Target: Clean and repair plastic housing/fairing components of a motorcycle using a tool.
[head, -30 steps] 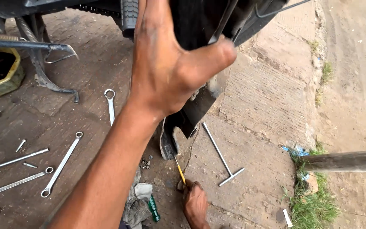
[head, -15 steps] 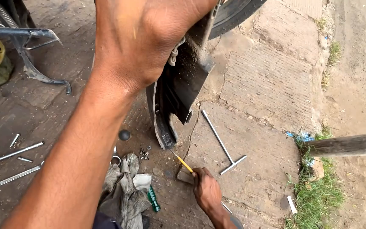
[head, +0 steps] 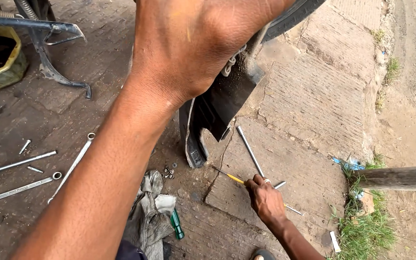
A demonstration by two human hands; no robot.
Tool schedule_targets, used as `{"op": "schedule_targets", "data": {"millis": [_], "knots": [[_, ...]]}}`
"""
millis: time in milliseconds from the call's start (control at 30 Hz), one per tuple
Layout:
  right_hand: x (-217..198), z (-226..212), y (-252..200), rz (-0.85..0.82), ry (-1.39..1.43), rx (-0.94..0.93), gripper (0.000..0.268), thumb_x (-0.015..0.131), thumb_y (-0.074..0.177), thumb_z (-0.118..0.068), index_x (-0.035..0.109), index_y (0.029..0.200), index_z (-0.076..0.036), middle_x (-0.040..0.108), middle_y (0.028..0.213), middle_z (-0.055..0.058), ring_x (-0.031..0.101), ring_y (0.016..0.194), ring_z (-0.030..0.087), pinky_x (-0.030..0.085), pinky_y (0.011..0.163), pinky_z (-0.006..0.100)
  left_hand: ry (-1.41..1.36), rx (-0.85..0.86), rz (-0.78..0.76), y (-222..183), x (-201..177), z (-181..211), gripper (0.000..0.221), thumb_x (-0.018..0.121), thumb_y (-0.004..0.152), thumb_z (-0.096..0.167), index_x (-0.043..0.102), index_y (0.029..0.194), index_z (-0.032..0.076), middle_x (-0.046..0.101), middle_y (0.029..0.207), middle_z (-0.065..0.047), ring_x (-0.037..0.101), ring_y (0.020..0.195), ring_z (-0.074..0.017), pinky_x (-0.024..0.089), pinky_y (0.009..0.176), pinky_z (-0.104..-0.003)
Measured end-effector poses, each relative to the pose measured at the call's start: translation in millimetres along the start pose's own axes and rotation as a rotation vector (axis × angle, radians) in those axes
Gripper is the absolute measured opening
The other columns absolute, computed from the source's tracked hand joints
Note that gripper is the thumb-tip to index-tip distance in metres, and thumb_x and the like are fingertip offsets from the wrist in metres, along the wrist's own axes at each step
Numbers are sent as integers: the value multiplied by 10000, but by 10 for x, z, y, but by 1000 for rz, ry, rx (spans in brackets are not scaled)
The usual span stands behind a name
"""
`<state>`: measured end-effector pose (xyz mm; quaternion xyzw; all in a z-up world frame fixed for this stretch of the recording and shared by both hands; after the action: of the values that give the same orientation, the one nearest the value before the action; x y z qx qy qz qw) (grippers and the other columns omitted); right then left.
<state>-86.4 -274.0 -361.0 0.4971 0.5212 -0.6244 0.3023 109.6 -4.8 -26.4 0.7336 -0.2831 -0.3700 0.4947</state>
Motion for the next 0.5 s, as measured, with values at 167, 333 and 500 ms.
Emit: {"op": "schedule_targets", "data": {"millis": [167,333,500], "knots": [[-18,209,-4,52,-79,-134,329,413,1023,-80,661,1229,-146,618,1173,82,594,696,218,563,508,324,19,9,2,-19,-52,-26,389,668,1015,24,665,1346,229,713,947,14,719,839,-134,546,664,-291],[-175,177,-63,318,-209,-356,341,413,972,-42,680,1176,-101,652,1274,131,702,801,289,530,305,293,-38,-1,0,-107,-103,-135,282,666,1055,52,679,1302,190,709,935,3,733,865,-135,563,682,-277],[-162,18,-117,-46,96,67,377,414,1059,-381,652,1272,-181,728,940,104,480,420,147,416,341,326,10,-17,-8,-115,-166,-152,276,683,1035,75,692,1278,205,719,955,4,737,867,-144,565,686,-294]]}}
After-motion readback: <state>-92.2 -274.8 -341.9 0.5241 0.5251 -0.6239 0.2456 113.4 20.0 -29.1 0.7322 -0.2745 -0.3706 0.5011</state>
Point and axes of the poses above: each hand's wrist, its own y-axis towards the middle knuckle, its own x-axis out of the palm, z = x × y, the point moved 3 cm from there along y, towards the middle knuckle
